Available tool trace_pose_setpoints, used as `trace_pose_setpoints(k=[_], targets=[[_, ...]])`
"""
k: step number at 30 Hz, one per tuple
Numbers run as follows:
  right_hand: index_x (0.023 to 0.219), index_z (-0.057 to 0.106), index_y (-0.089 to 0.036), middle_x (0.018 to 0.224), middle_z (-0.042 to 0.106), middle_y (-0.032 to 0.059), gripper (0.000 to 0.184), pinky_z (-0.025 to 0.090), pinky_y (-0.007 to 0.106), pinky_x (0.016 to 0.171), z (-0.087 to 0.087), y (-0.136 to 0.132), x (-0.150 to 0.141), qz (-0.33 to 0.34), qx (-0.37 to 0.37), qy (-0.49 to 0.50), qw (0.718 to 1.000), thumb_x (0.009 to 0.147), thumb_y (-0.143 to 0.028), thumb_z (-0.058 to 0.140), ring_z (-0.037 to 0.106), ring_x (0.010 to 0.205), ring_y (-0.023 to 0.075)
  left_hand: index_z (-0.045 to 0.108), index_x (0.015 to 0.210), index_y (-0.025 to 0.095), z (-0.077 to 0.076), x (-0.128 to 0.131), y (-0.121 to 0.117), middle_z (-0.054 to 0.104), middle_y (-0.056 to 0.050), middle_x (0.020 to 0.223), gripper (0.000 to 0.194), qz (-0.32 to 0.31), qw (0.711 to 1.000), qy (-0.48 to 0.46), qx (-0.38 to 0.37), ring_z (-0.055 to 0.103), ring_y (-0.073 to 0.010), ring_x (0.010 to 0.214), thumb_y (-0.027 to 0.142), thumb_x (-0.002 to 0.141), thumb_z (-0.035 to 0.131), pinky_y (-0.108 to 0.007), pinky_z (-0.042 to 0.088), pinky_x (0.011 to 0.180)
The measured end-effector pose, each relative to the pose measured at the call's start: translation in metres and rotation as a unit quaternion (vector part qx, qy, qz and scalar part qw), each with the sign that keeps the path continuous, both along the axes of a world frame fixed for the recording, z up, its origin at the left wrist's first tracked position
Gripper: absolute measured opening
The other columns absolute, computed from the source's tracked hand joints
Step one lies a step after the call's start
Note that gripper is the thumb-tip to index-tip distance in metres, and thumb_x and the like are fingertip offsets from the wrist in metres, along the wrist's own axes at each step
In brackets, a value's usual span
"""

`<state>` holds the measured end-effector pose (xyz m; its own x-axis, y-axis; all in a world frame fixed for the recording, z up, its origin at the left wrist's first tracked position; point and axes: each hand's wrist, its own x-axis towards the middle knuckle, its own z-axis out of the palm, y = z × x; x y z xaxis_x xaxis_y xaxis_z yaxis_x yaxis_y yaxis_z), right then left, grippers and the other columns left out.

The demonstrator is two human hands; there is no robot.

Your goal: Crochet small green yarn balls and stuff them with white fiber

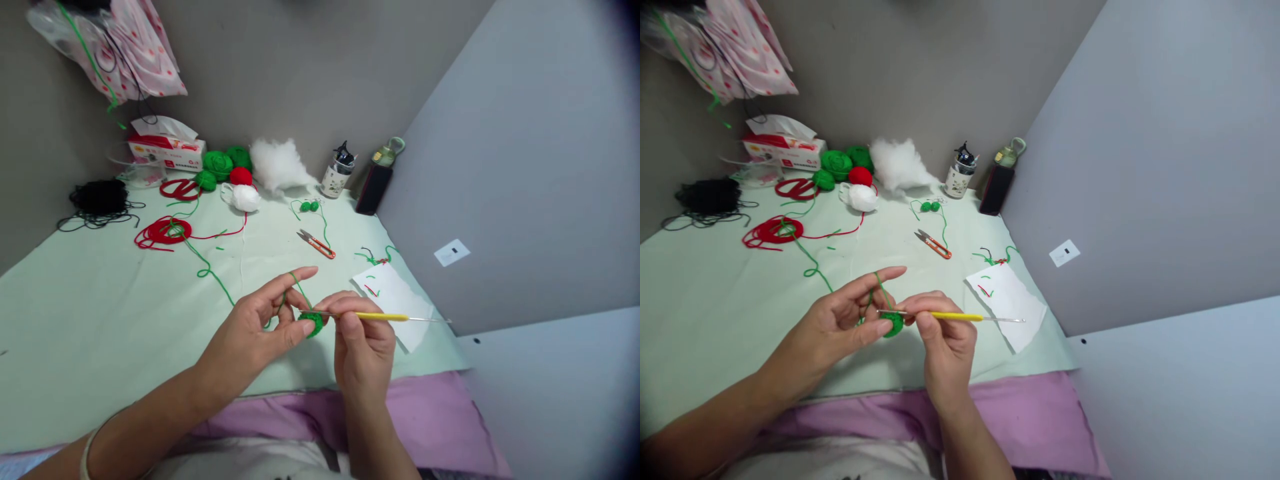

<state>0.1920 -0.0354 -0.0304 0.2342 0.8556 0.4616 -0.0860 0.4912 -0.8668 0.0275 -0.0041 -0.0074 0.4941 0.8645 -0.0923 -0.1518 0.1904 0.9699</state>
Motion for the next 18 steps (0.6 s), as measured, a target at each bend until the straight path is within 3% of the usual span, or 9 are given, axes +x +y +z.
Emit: trace_pose_setpoints(k=[6, 9, 11, 13, 15, 16, 18], targets=[[0.096, 0.076, -0.026, 0.086, 0.073, 0.0043, 0.016, 0.058, 0.032, 0.068, -0.001, 0.001, 0.0, 0.008, 0.001, -0.004, 1.0, 0.1, -0.027, 0.061, 0.069, 0.082, 0.0184, 0.047, 0.154, 0.038, 0.0, 0.001, -0.001, 0.057, 0.003, 0.094, 0.077, 0.012, 1.0, 0.001, -0.003, 0.044, -0.0116, 0.07, 0.033, 0.085, 0.08, -0.031, 0.043, 0.082], [0.102, 0.076, -0.028, 0.091, 0.073, 0.0044, 0.018, 0.061, 0.035, 0.073, -0.002, -0.003, -0.001, -0.038, 0.042, -0.107, 0.993, 0.099, -0.02, 0.06, 0.07, 0.087, 0.0196, 0.041, 0.158, 0.037, -0.001, 0.002, -0.002, 0.059, 0.003, 0.094, 0.083, 0.015, 1.0, -0.005, -0.008, 0.045, -0.0117, 0.072, 0.032, 0.085, 0.08, -0.03, 0.044, 0.082], [0.115, 0.075, -0.031, 0.102, 0.073, 0.0055, 0.03, 0.062, 0.036, 0.077, -0.006, -0.008, -0.001, -0.117, 0.095, -0.246, 0.958, 0.096, -0.011, 0.062, 0.071, 0.094, 0.0201, 0.044, 0.156, 0.036, -0.001, 0.004, -0.002, 0.061, 0.001, 0.096, 0.078, 0.025, 0.999, -0.025, -0.019, 0.049, -0.0121, 0.076, 0.033, 0.087, 0.079, -0.029, 0.045, 0.084], [0.13, 0.07, -0.032, 0.115, 0.071, 0.008, 0.046, 0.062, 0.036, 0.079, -0.012, -0.012, -0.003, -0.188, 0.155, -0.374, 0.895, 0.092, -0.006, 0.065, 0.07, 0.102, 0.0218, 0.052, 0.151, 0.032, 0.0, 0.007, -0.004, 0.062, 0.0, 0.097, 0.067, 0.041, 0.996, -0.065, -0.047, 0.053, -0.0131, 0.083, 0.035, 0.088, 0.078, -0.027, 0.046, 0.084], [0.137, 0.065, -0.032, 0.119, 0.071, 0.0093, 0.053, 0.062, 0.037, 0.079, -0.018, -0.015, -0.005, -0.217, 0.194, -0.419, 0.86, 0.091, -0.005, 0.065, 0.069, 0.106, 0.0233, 0.059, 0.145, 0.029, 0.002, 0.01, -0.005, 0.062, 0.0, 0.093, 0.06, 0.044, 0.988, -0.115, -0.097, 0.054, -0.0121, 0.083, 0.035, 0.088, 0.078, -0.023, 0.046, 0.08], [0.137, 0.065, -0.033, 0.118, 0.071, 0.009, 0.053, 0.062, 0.038, 0.078, -0.019, -0.015, -0.006, -0.217, 0.199, -0.407, 0.865, 0.092, -0.006, 0.064, 0.069, 0.104, 0.0232, 0.061, 0.143, 0.028, 0.002, 0.01, -0.005, 0.062, 0.0, 0.091, 0.058, 0.035, 0.982, -0.136, -0.124, 0.052, -0.0103, 0.078, 0.034, 0.088, 0.079, -0.02, 0.045, 0.074], [0.132, 0.067, -0.034, 0.111, 0.073, 0.0075, 0.046, 0.062, 0.038, 0.075, -0.017, -0.013, -0.008, -0.197, 0.184, -0.337, 0.902, 0.095, -0.008, 0.06, 0.07, 0.097, 0.0222, 0.063, 0.141, 0.028, 0.003, 0.009, -0.004, 0.06, 0.001, 0.088, 0.057, 0.001, 0.972, -0.166, -0.169, 0.042, -0.0061, 0.065, 0.031, 0.086, 0.08, -0.016, 0.037, 0.06]])
